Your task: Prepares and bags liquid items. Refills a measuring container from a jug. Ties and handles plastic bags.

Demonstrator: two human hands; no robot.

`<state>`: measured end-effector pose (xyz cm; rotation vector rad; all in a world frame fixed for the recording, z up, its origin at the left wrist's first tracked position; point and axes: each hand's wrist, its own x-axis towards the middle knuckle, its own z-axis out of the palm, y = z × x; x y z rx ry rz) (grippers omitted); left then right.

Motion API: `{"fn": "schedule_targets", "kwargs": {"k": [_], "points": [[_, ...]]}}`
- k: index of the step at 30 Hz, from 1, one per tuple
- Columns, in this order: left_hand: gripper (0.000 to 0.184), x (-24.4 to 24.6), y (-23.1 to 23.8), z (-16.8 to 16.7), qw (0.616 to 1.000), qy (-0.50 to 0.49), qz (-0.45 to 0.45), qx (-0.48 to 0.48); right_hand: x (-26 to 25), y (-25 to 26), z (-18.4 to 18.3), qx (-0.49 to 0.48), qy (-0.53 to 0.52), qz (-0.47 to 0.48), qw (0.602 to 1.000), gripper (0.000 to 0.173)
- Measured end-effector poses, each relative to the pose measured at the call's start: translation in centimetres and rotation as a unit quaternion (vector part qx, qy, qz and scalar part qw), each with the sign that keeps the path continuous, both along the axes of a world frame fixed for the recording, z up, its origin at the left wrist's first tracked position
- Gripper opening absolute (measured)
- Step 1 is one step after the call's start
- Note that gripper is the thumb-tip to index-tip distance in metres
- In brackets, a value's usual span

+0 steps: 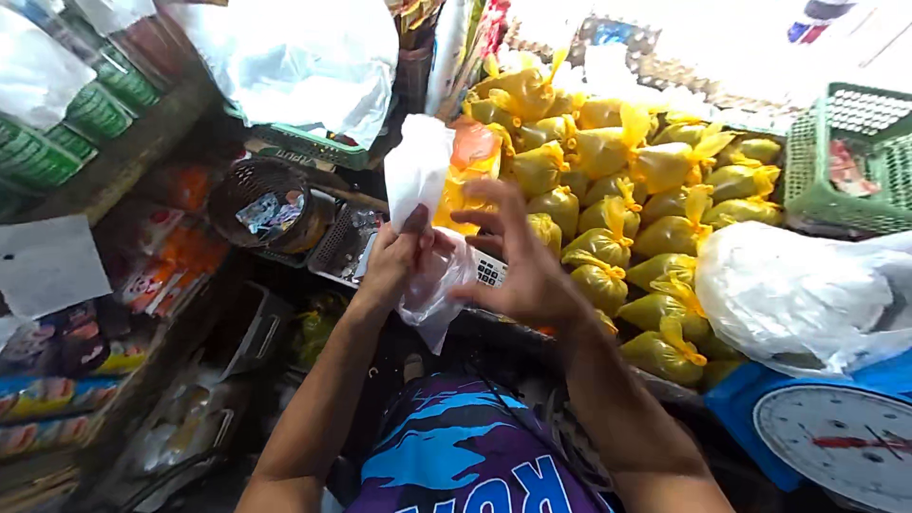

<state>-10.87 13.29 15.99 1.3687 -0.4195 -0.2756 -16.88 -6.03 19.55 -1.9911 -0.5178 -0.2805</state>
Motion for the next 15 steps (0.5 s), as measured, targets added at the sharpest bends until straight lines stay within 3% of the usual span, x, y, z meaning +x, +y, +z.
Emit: {"fn": "schedule_targets", "kwargs": {"k": [1, 3, 4, 6, 8, 11, 15], "points": [[0.048, -0.3, 0.0, -0.4, 1.0, 0.016, 0.012, 0.01, -1.3, -0.2, -2.3, -0.038, -0.02, 0.011, 0.999, 0.077], [0.048, -0.8, 0.4, -2.0, 0.999, 0.008, 0.013, 0.051, -2.7, 0.1, -6.7, -0.091, -0.063, 0.001, 0.994, 0.027], [0.046, -1.2, 0.9, -3.1, 0.998, -0.017, 0.002, 0.068, -3.0, 0.3, -8.0, -0.075, -0.076, -0.007, 0.994, 0.014], [0.032, -2.0, 3.3, -5.0, 0.988, -0.116, -0.034, 0.099, -3.1, -0.1, -9.0, -0.02, -0.066, -0.002, 0.998, 0.022], [0.023, -3.3, 6.6, -6.6, 0.974, -0.189, -0.013, 0.128, -2.9, -0.7, -9.5, 0.001, -0.034, 0.017, 0.999, 0.028], [0.02, -6.1, 10.8, -10.4, 0.978, -0.068, 0.162, 0.117, -3.1, 0.5, -12.3, -0.061, 0.032, 0.061, 0.996, 0.032], [0.031, -8.4, 14.7, -16.6, 0.92, 0.048, 0.339, 0.191, -1.6, 6.4, -15.7, -0.116, 0.094, 0.155, 0.977, 0.033]]}}
